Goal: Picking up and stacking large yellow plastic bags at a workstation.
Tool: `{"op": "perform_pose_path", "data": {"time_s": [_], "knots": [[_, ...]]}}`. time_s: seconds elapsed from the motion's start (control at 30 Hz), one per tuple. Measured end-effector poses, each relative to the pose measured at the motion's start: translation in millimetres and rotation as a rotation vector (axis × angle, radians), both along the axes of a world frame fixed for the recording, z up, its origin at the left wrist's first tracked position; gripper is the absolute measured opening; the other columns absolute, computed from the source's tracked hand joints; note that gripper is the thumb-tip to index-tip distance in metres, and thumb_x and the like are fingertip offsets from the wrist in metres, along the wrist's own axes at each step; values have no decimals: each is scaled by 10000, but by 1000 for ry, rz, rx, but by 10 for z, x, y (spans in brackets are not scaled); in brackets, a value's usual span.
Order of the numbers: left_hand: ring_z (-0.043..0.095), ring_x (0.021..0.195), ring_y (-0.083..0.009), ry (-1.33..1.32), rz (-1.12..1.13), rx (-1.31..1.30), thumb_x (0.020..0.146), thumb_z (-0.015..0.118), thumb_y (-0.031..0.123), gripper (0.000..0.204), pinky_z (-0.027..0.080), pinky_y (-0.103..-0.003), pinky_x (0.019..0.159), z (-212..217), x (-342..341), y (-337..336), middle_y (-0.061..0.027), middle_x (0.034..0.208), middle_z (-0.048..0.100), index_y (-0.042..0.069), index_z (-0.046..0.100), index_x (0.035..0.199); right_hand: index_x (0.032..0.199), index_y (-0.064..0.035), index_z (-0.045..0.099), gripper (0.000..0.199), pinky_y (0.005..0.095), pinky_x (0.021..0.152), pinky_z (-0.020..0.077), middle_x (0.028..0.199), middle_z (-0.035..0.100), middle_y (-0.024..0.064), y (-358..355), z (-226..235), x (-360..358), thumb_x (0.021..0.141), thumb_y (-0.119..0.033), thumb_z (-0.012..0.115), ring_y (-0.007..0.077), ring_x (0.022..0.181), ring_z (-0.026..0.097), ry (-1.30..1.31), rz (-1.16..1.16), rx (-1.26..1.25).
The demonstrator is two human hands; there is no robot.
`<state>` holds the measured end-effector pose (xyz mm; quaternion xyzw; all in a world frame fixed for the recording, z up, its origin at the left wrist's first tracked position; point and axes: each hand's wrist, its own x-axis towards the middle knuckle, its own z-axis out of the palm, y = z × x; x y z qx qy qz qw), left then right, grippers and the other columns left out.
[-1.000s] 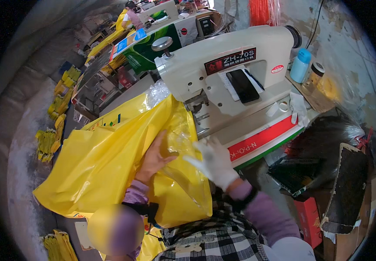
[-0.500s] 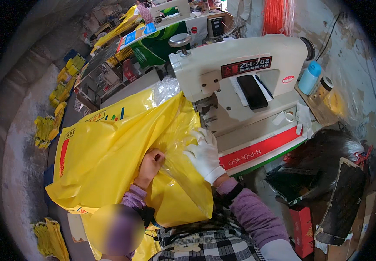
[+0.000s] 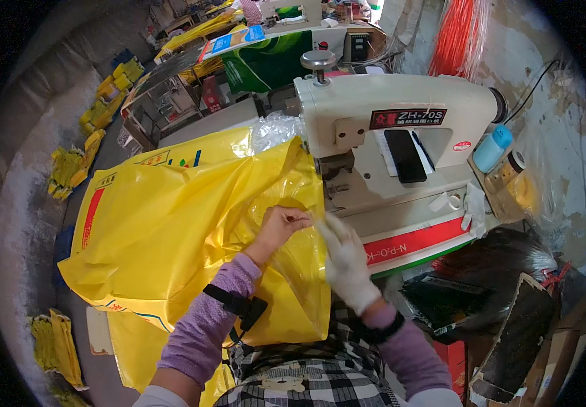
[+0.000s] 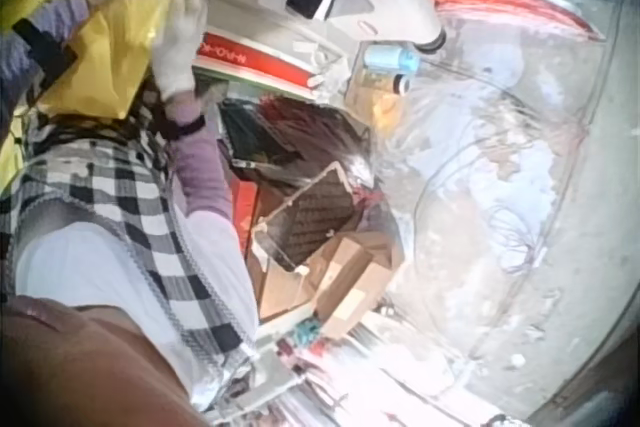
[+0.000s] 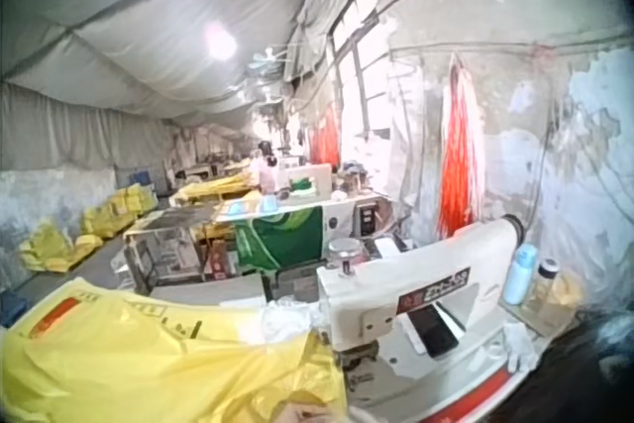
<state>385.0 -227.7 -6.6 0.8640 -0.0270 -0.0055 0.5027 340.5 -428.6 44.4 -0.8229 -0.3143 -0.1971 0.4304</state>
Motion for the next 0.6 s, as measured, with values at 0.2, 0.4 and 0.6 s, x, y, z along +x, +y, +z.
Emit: {"op": "perform_pose_path", "data": {"time_s": [0.2,0.4,0.6], "knots": [[625,609,-154,-78,177,-83,712,857,215,302,502,-294,596,-223,257,-239,-71,695,661,121,754,980,1099,-43,633,416,448,937,470,1259,544,125,-743,-557,-1082,686,-80,677,344,1153,544,113,563,-393],[475,569,-75,-12,284,-18,681,876,150,307,420,-250,540,-106,318,-412,34,638,515,92,688,916,1098,-26,663,262,365,926,476,1027,646,153,-564,-478,-1211,925,-221,648,330,1087,579,488,686,-102],[498,605,-81,-168,497,-29,773,811,175,259,436,-269,562,-340,306,-318,27,680,534,82,594,879,1085,7,668,255,347,854,489,1046,660,174,-826,-456,-1399,933,-194,634,307,975,628,883,558,-16]]}}
